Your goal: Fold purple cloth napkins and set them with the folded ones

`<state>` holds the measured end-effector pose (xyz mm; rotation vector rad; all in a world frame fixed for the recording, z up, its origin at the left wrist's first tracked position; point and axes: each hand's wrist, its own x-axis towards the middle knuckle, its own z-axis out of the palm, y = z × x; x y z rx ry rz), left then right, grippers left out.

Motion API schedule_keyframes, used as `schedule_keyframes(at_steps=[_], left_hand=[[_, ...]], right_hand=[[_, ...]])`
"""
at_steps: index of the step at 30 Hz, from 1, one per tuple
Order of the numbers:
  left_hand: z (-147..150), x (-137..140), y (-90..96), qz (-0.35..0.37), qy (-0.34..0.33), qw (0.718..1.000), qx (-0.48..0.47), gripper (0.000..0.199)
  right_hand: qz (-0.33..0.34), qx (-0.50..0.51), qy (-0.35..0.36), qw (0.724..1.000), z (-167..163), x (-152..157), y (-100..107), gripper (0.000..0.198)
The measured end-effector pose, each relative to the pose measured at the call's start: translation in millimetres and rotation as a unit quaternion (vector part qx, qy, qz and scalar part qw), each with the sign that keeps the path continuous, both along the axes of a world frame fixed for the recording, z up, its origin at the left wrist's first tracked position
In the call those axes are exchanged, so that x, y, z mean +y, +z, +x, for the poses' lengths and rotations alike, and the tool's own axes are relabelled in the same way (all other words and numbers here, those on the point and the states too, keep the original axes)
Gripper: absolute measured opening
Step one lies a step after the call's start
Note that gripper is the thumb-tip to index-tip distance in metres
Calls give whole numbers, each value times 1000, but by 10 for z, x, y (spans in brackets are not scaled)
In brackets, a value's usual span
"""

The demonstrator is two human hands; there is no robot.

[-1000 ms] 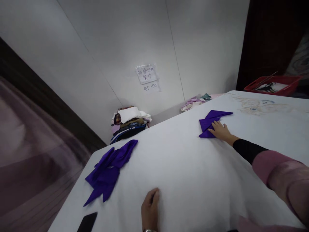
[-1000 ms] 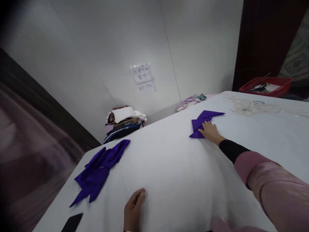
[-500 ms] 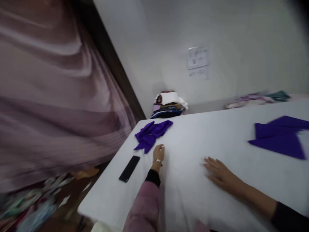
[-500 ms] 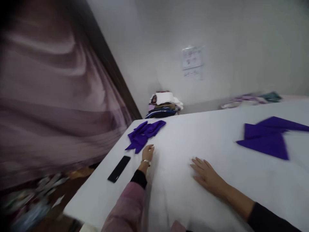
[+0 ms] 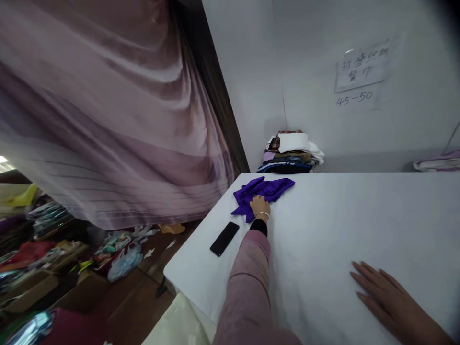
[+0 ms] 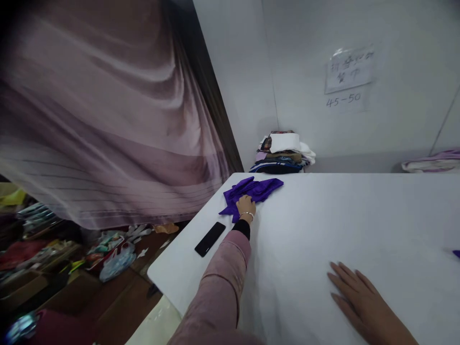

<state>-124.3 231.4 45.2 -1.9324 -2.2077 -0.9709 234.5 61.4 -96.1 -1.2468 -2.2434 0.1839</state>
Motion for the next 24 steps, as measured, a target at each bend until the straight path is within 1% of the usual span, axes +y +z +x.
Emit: schedule_keyframes(at_steps=[3, 6, 9, 12, 15, 17, 19, 22, 24], left_hand=[[-9, 155, 34, -11, 12, 1000, 9, 46], [-78, 305, 99, -23, 38, 999, 13, 44], [-222, 427, 180, -31, 62, 997, 14, 41], [-401, 488, 253, -38, 72, 997, 13, 44], [-569, 518, 314, -48, 77, 996, 8, 47], [-676, 573, 349, -59, 81, 995, 1, 44], [-780, 684, 375, -75, 85, 994, -9, 41], [-904, 912, 384, -101, 109, 989, -20, 40], [-952, 1043, 378, -112, 129, 985, -20, 37]], right_hand=[[-5, -3, -3, 1000, 19, -9, -56, 74], [-6, -1, -6, 1000, 38, -15, -135, 74], [-1, 4, -12, 1000, 50, -12, -198, 75], [-10, 1, -20, 1000, 40, -28, -160, 74], [-61, -16, -23, 998, -6, -78, 46, 69], [-96, -22, -17, 995, -49, -113, 255, 67], [-119, -13, -10, 993, -87, -133, 471, 66], [-131, 8, 0, 991, -122, -143, 724, 66], [-115, 21, 5, 993, -136, -148, 824, 67]])
